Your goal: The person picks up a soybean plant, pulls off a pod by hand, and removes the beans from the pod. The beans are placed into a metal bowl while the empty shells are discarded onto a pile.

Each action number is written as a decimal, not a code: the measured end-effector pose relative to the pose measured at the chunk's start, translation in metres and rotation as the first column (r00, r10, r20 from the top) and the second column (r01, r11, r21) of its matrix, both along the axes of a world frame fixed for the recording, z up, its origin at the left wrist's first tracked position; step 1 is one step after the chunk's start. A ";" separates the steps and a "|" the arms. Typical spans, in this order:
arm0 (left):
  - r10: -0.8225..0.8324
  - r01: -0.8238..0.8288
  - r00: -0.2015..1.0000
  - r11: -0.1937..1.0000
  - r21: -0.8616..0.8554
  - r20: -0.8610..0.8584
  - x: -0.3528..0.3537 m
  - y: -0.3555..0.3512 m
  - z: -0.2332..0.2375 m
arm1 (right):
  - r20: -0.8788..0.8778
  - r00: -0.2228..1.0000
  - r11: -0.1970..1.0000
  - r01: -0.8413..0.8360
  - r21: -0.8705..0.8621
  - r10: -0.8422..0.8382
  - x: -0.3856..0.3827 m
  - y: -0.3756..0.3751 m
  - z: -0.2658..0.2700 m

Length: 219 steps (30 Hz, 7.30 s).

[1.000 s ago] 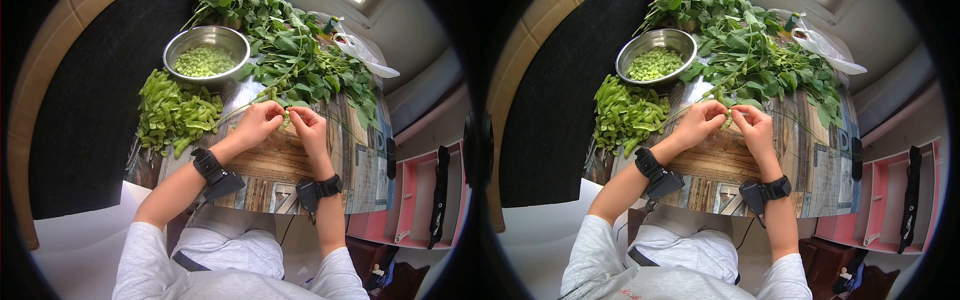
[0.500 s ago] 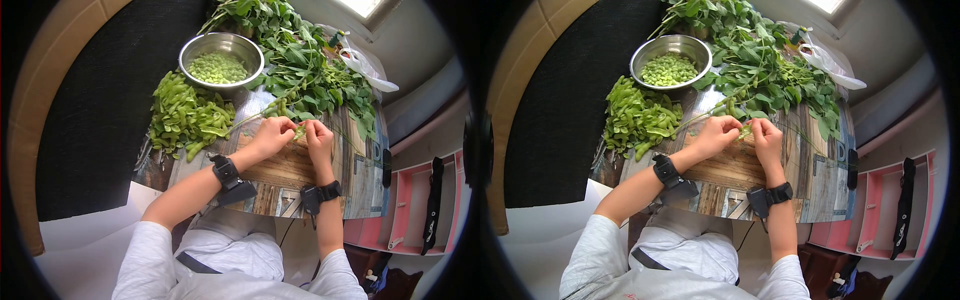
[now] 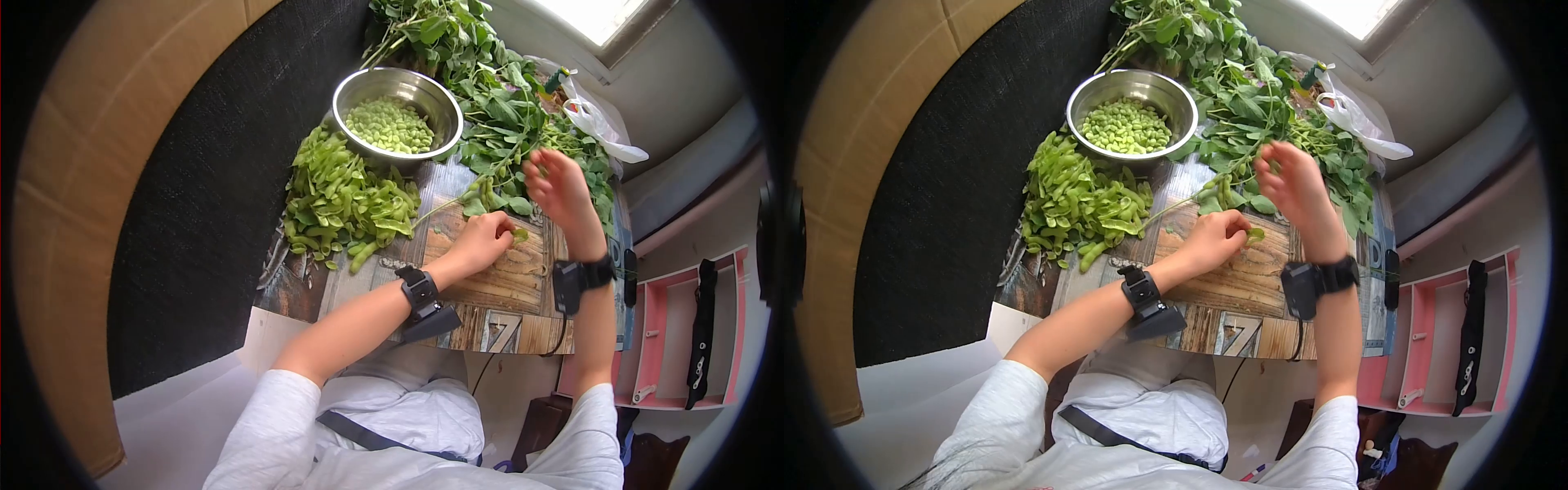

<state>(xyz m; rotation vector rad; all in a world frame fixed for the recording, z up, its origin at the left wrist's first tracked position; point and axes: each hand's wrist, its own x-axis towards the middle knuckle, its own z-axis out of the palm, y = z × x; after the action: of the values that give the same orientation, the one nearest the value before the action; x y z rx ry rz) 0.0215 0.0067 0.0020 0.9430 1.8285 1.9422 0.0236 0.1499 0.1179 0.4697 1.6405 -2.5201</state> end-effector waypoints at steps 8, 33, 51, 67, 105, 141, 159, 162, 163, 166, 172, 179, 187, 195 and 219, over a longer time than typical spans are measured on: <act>-0.031 0.022 0.998 0.990 -0.140 -0.062 -0.006 -0.008 0.009 | -0.025 0.988 0.936 -0.137 0.323 0.153 -0.107 -0.076 0.027; 0.124 -0.873 0.333 0.416 -0.256 -0.935 -0.031 -0.145 0.071 | -0.287 0.915 0.846 0.380 0.373 -0.284 0.026 0.031 -0.060; -0.214 -0.351 0.585 0.803 -0.482 -0.782 -0.053 -0.007 0.078 | -0.413 0.910 0.248 0.398 0.883 0.012 0.008 -0.002 -0.108; -0.212 -0.303 0.547 0.851 -0.428 -0.810 -0.067 0.014 0.046 | -0.567 0.818 0.110 0.558 0.823 0.098 0.019 0.011 -0.098; -0.064 -0.073 0.916 0.945 -0.320 -0.397 -0.070 0.013 0.047 | -0.723 0.680 0.051 0.723 0.689 0.121 0.024 0.006 -0.093; -0.038 -0.170 0.881 0.904 -0.391 -0.472 -0.074 0.021 0.026 | -0.741 0.508 0.631 0.762 0.149 -0.439 0.019 -0.002 -0.092; -0.102 0.102 0.995 0.994 0.030 0.012 -0.035 -0.024 0.034 | -0.481 0.874 0.958 0.195 0.212 -0.071 0.031 -0.030 -0.088; -0.034 0.035 0.997 0.999 0.014 -0.069 -0.036 -0.027 0.025 | -0.472 0.876 0.952 0.222 0.212 -0.099 0.031 -0.033 -0.096; -0.051 0.050 0.998 0.999 -0.018 -0.042 -0.038 -0.027 0.023 | -0.474 0.873 0.951 0.231 0.203 -0.111 0.030 -0.032 -0.098; -0.070 0.072 0.996 0.997 -0.029 0.054 -0.037 -0.027 0.025 | -0.484 0.867 0.948 0.244 0.204 -0.119 0.029 -0.031 -0.100; -0.056 0.061 0.995 0.996 -0.059 0.078 -0.043 -0.024 0.014 | -0.468 0.877 0.917 0.268 0.295 -0.106 0.031 -0.027 -0.096; -0.120 0.074 0.978 0.964 -0.255 -0.172 -0.041 -0.028 0.019 | -0.528 0.844 0.839 0.353 0.413 -0.096 0.023 -0.017 -0.110; -0.012 -0.116 0.872 0.966 -0.231 -0.489 -0.041 -0.026 0.016 | -0.402 0.911 0.772 0.318 0.550 -0.089 0.031 -0.024 -0.096; 0.084 -0.268 0.820 0.931 -0.249 -0.567 -0.035 -0.025 0.015 | -0.609 0.789 0.663 0.417 0.622 0.075 0.026 -0.023 -0.103; 0.091 -0.370 0.764 0.873 -0.318 -0.638 -0.027 -0.021 0.011 | -0.601 0.712 0.300 0.521 0.799 0.363 0.033 -0.022 -0.091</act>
<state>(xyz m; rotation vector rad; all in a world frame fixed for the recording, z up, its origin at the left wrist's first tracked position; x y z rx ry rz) -0.0053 -0.0148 0.0126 1.3302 2.7155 1.3027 0.0562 0.1276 0.0273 -0.5592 3.4761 -1.3168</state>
